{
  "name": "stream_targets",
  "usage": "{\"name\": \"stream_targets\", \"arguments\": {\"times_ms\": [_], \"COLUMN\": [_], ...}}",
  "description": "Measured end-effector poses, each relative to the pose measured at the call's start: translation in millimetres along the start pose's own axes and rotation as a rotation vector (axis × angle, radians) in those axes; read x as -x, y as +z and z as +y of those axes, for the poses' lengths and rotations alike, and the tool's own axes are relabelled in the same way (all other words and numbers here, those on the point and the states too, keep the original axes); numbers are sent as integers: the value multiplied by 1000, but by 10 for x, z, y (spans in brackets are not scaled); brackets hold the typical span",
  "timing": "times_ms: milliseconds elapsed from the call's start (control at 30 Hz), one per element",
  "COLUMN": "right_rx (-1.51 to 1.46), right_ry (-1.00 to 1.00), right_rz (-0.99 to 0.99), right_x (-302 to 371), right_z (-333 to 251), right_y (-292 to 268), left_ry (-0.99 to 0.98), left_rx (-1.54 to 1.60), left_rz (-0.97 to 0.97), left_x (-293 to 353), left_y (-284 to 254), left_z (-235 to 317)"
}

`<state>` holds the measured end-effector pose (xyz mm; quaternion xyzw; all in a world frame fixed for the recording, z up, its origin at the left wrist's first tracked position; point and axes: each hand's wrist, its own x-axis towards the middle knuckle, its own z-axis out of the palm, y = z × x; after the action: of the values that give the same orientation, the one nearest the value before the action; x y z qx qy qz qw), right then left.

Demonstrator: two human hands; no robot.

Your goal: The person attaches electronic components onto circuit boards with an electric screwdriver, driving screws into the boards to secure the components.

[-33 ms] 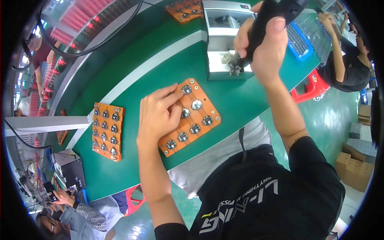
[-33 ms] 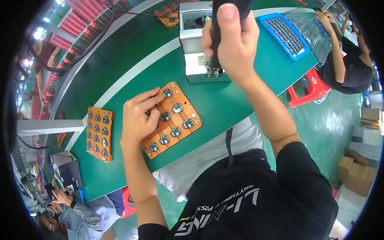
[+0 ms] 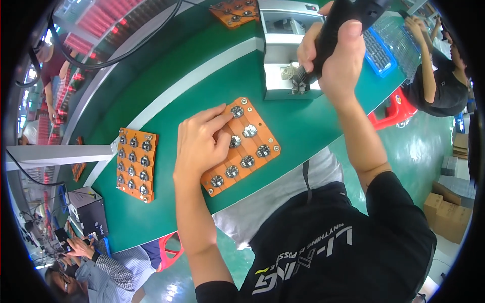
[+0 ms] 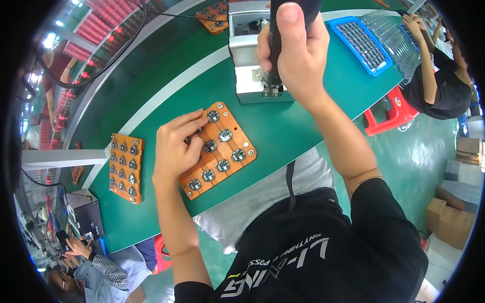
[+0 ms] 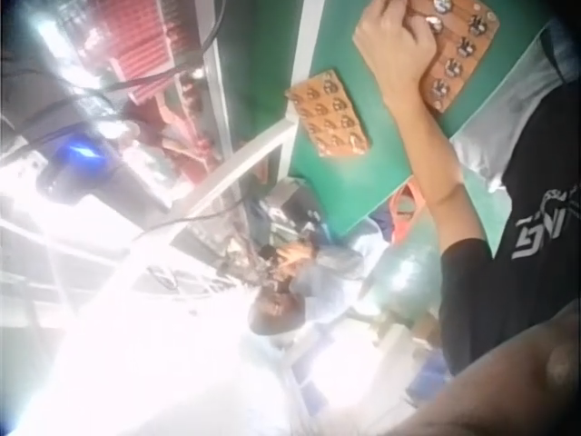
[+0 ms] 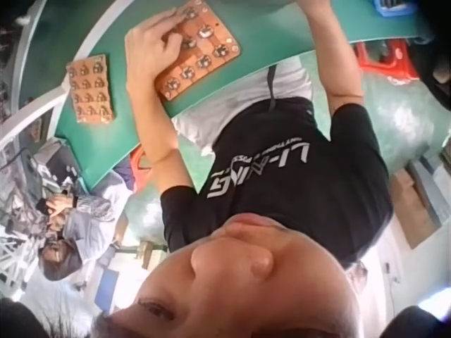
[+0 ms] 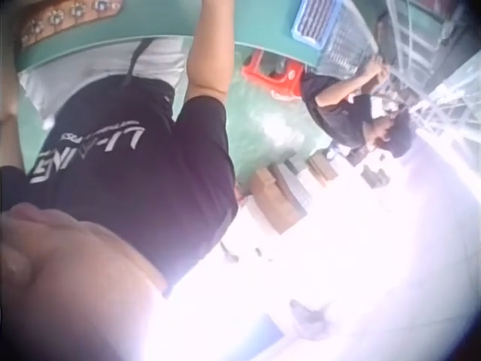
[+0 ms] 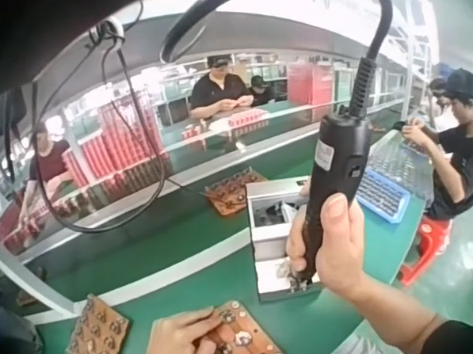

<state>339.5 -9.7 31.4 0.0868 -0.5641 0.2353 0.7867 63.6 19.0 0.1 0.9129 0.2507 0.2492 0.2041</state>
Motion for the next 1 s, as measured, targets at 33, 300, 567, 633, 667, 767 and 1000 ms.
{"name": "stream_targets", "arguments": {"times_ms": [33,300,567,633,667,767,1000], "right_rx": [-7,675,622,620,617,600,541], "right_ry": [3,603,644,654,662,668,640], "right_rz": [1,324,293,296,300,291,266], "right_x": [6,185,439,430,425,434,476], "right_z": [38,222,490,483,483,504,505], "right_y": [9,835,873,881,883,881,863], "left_ry": [-7,-12,-8,-2,0,2,-13], "left_rx": [-3,40,-14,-24,-17,-21,-31], "left_rz": [1,7,10,14,16,16,-10], "left_x": [8,11,28,19,11,8,1], "left_y": [-1,13,11,13,19,10,9], "left_z": [-10,-38,-32,-36,-34,-33,-17]}}
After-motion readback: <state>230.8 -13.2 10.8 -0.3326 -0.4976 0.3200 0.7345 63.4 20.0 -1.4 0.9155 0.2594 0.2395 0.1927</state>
